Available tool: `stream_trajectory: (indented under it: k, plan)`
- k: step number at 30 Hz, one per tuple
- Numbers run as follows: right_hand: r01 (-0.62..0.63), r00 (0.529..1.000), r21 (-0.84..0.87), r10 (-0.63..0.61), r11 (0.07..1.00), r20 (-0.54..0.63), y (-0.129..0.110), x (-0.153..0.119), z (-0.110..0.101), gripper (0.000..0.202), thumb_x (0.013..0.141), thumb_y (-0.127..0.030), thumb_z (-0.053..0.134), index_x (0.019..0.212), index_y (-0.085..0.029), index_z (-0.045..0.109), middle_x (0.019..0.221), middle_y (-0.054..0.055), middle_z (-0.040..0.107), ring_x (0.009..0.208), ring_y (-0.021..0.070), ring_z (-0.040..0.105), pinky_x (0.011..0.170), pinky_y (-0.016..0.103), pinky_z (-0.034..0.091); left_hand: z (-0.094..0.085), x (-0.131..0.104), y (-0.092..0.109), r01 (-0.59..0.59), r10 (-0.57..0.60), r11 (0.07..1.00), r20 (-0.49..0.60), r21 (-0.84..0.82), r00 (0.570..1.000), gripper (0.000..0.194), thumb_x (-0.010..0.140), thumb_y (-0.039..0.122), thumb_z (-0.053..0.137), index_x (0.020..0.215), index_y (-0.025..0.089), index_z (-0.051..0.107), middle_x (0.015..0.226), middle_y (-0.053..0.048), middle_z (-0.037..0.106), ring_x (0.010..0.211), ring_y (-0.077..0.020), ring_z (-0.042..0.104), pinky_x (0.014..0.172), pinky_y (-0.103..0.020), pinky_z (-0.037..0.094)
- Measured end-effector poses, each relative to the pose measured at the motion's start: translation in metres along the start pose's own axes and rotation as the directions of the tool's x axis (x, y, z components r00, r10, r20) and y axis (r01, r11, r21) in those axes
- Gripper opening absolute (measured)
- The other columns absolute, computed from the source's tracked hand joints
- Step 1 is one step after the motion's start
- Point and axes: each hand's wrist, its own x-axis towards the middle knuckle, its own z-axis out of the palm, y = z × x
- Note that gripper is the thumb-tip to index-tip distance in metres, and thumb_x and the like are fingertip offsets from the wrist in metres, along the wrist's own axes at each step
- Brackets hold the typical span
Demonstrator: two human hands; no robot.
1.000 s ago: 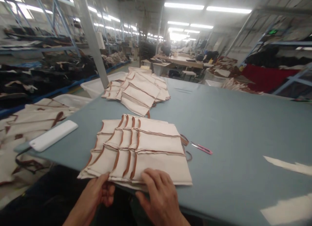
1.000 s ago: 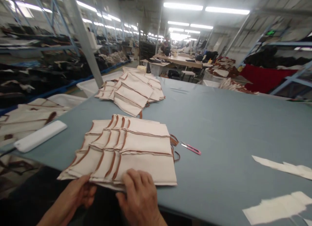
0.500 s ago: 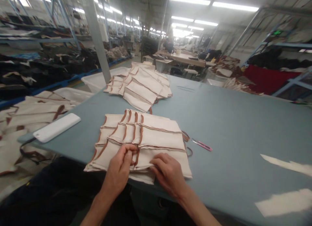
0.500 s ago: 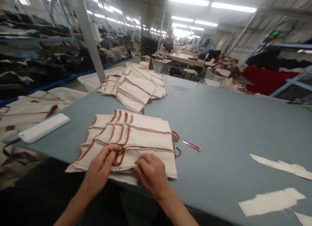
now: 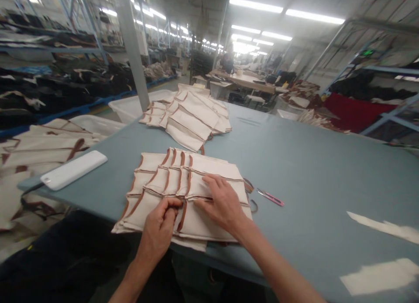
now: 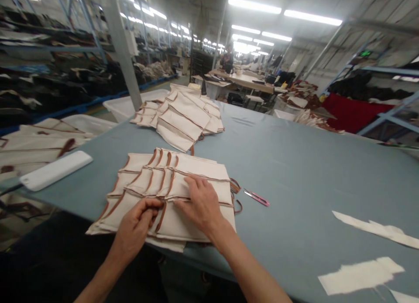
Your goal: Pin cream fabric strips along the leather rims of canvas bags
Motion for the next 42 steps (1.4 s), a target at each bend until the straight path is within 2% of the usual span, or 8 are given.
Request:
stream_trajectory:
  k: [5,8,15,20,28,33,38,42]
  plan:
    - [-0.071,0.997,-0.080,0.070,0.994,-0.021,0.037,0.073,0.012,0.046,0.102,-0.039,0.063,0.140,-0.014,0.058,0.143,0.021,0.063,0.129,0.0327,0.060,0.109,0.047,0.047,0.005,-0.003,0.001,-0.087,0.090,0.994,-0.035,0.071,0.995,0.028,0.091,0.034,0.046,0.093,0.021,0.071,0.070,-0.002,0.070,0.060,-0.0219,0.064,0.060,-0.032,0.051]
    - [-0.042,0.999,-0.113,0.045,0.993,0.023,0.041,0.090,0.023,0.031,0.099,-0.039,0.069,0.122,-0.017,0.069,0.120,0.015,0.075,0.109,0.0288,0.068,0.097,0.040,0.051,0.009,-0.001,0.000,-0.132,0.138,0.985,-0.051,0.111,0.989,0.029,0.091,0.032,0.043,0.093,0.020,0.070,0.082,-0.006,0.076,0.076,-0.0264,0.072,0.073,-0.037,0.056]
    - [0.039,0.999,-0.149,-0.044,0.988,-0.026,0.025,0.058,0.038,0.022,0.101,-0.040,0.069,0.106,-0.019,0.071,0.103,0.009,0.073,0.098,0.0247,0.066,0.086,0.033,0.049,0.013,0.006,-0.006,-0.172,0.173,0.975,0.008,0.144,0.985,0.035,0.092,0.028,0.039,0.103,0.020,0.070,0.103,-0.011,0.078,0.100,-0.0286,0.074,0.092,-0.042,0.057]
    - [0.125,0.988,-0.156,-0.137,0.980,-0.070,0.030,0.064,0.038,0.019,0.103,-0.030,0.066,0.086,-0.021,0.069,0.089,0.007,0.070,0.086,0.0216,0.063,0.077,0.030,0.046,0.012,0.008,-0.004,-0.144,0.140,0.974,0.035,0.172,0.989,0.034,0.094,0.030,0.039,0.103,0.019,0.069,0.102,-0.013,0.077,0.100,-0.0309,0.074,0.092,-0.047,0.057]
    - [0.177,0.925,-0.039,-0.180,0.983,-0.335,0.015,-0.011,-0.009,0.019,0.106,-0.021,0.042,0.094,-0.022,0.057,0.084,0.007,0.067,0.078,0.0209,0.063,0.072,0.032,0.046,0.011,0.009,0.002,-0.087,0.073,0.976,0.074,0.201,0.995,0.037,0.095,0.030,0.040,0.111,0.020,0.072,0.112,-0.012,0.080,0.106,-0.0289,0.075,0.095,-0.042,0.057]
    - [0.179,0.961,0.061,-0.162,0.982,-0.223,-0.016,-0.057,-0.030,0.021,0.104,-0.017,0.041,0.087,-0.024,0.052,0.066,-0.002,0.061,0.055,0.0144,0.057,0.056,0.026,0.041,0.006,0.017,0.009,-0.059,0.033,0.969,0.111,0.240,0.993,0.038,0.094,0.041,0.046,0.105,0.019,0.075,0.108,-0.015,0.082,0.101,-0.0348,0.077,0.089,-0.045,0.057]
    - [0.158,0.982,0.105,-0.144,0.982,-0.125,-0.026,-0.059,-0.028,0.024,0.105,-0.016,0.040,0.087,-0.023,0.054,0.065,-0.003,0.062,0.053,0.0124,0.059,0.053,0.024,0.041,-0.005,0.026,0.024,-0.058,0.027,0.965,0.122,0.254,0.992,0.033,0.091,0.043,0.052,0.086,0.021,0.076,0.086,-0.011,0.084,0.087,-0.0344,0.079,0.078,-0.040,0.058]
    - [0.203,0.978,0.083,-0.197,0.976,-0.072,-0.026,-0.058,-0.018,0.022,0.101,-0.016,0.042,0.084,-0.022,0.054,0.065,-0.001,0.064,0.053,0.0136,0.060,0.054,0.026,0.038,-0.004,0.042,0.033,-0.106,0.090,0.972,0.086,0.209,0.992,0.030,0.084,0.032,0.054,0.099,0.018,0.075,0.096,-0.011,0.083,0.096,-0.0315,0.077,0.090,-0.040,0.059]
